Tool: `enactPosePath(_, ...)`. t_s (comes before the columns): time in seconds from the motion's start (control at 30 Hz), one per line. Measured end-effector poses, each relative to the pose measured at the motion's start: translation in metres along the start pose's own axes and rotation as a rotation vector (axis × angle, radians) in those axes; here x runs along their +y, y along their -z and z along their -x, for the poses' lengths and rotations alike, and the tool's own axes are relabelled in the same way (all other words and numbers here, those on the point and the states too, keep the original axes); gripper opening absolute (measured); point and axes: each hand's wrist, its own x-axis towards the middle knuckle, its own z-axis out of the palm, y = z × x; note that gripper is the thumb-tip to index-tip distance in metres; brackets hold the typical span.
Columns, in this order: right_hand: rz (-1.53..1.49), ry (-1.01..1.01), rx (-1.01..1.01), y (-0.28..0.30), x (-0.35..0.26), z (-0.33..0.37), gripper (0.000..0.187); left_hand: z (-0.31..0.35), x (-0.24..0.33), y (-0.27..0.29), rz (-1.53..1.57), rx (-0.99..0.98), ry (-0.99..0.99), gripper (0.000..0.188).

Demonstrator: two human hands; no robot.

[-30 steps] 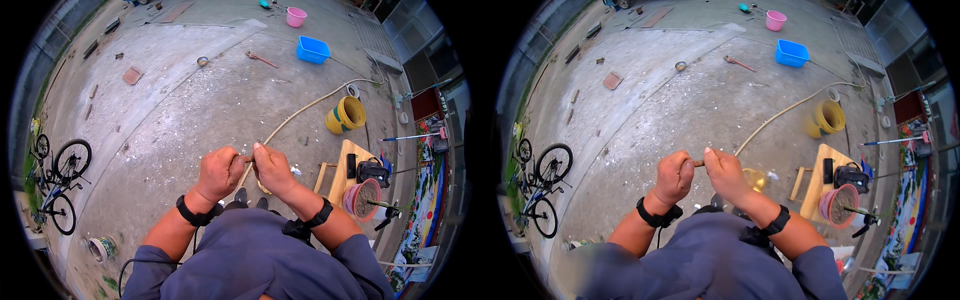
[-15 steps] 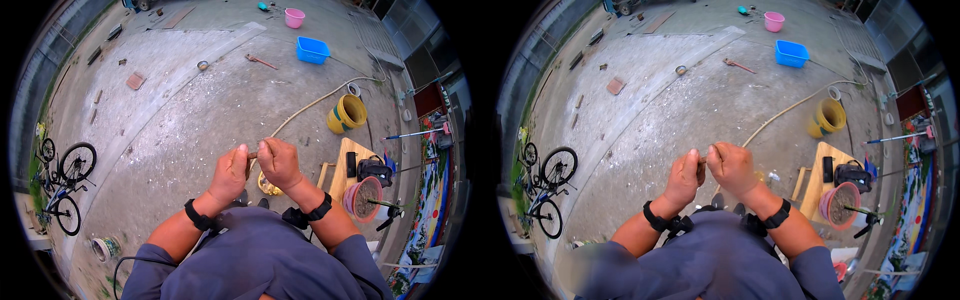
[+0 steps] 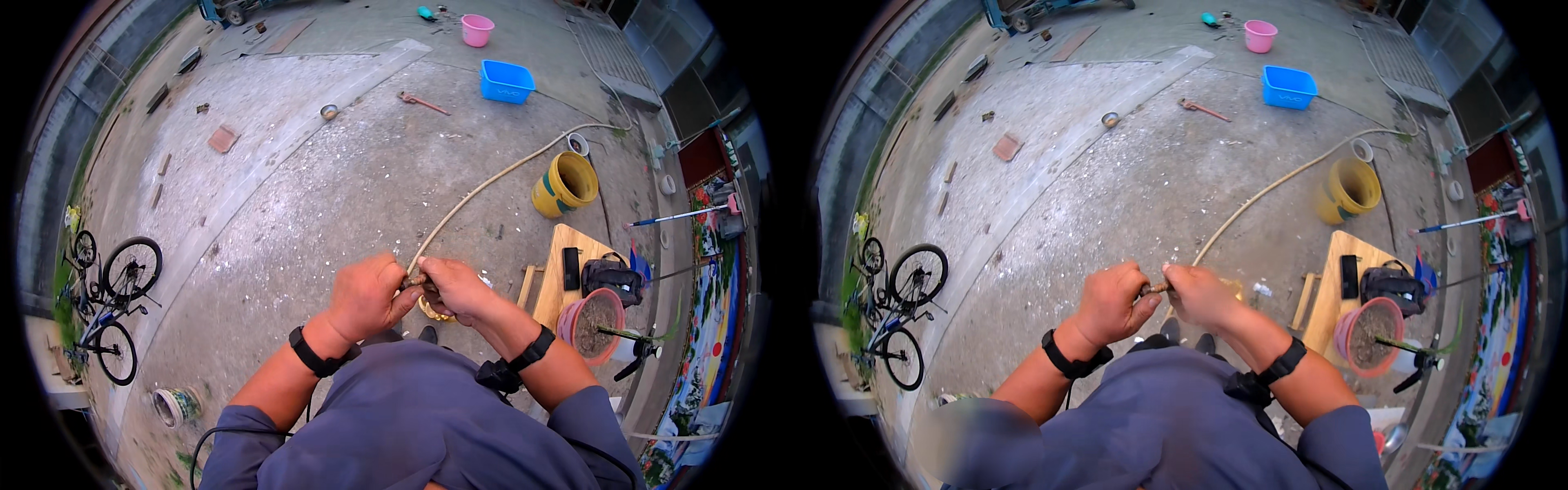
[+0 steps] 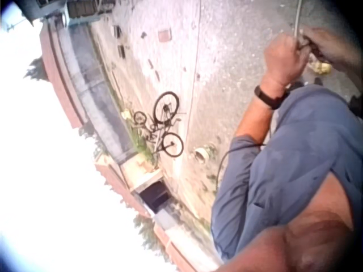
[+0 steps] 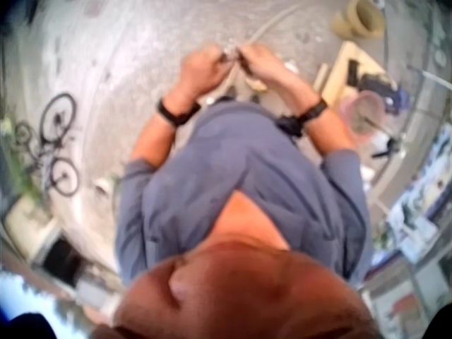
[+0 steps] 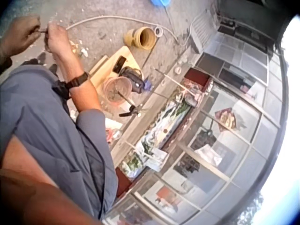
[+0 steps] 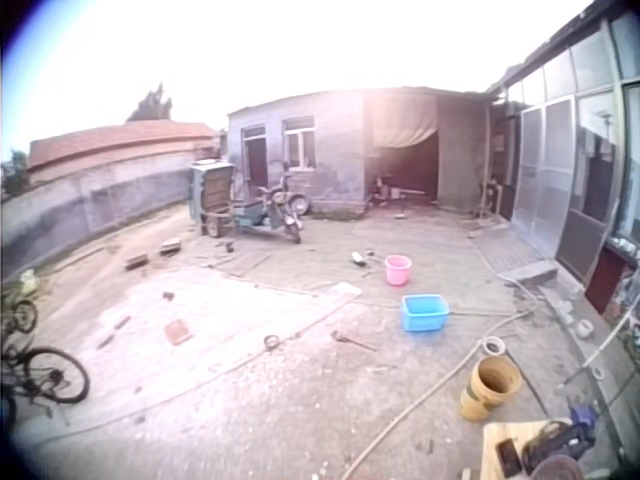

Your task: The person applies grease to a metal bolt using a small brush. They repeatedly dip the brush into a grease container and coat the bolt's threads and head. The person also briefly walks to a nearby table and touches a phone before returning to the greasing task.

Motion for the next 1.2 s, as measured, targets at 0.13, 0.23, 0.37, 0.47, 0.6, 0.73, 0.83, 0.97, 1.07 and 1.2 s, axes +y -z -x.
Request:
enactPosePath(0.13,0.056,0.046,0.027,-0.004,-0.001,0.003,0.040,0.004,-0.003,-0.003,0.030,-0.005,0.000,0.028)
enactPosePath(0.23,0.256,0.214,0.110,-0.008,-0.004,-0.009,0.043,0.003,-0.008,-0.006,0.164,0.078,0.124,0.032)
enactPosePath(0.37,0.521,0.470,0.248,-0.018,-0.016,-0.037,0.040,-0.003,-0.032,-0.008,0.384,0.142,0.322,0.039)
enactPosePath(0.47,0.883,0.763,0.337,-0.033,-0.040,-0.068,0.037,-0.008,-0.064,0.004,1.318,-0.068,0.889,0.043)
enactPosePath(0.6,0.918,0.754,0.327,-0.053,-0.064,-0.131,0.035,-0.023,-0.144,0.026,1.326,-0.209,0.854,0.046)
enactPosePath(0.73,0.568,0.352,0.255,-0.080,-0.071,-0.212,0.040,-0.040,-0.216,0.058,0.445,-0.072,0.397,0.041)
enactPosePath(0.83,0.262,0.015,0.104,-0.106,-0.091,-0.251,0.044,-0.058,-0.261,0.097,0.132,-0.052,0.186,0.033)
enactPosePath(0.97,0.014,-0.127,0.051,-0.132,-0.126,-0.287,0.043,-0.081,-0.306,0.127,0.032,-0.074,0.070,0.027)
enactPosePath(1.07,0.084,-0.046,0.085,-0.143,-0.147,-0.313,0.043,-0.096,-0.335,0.135,0.052,-0.071,0.089,0.024)
enactPosePath(1.2,0.335,0.190,0.148,-0.143,-0.161,-0.352,0.046,-0.121,-0.362,0.137,0.220,0.049,0.197,0.024)
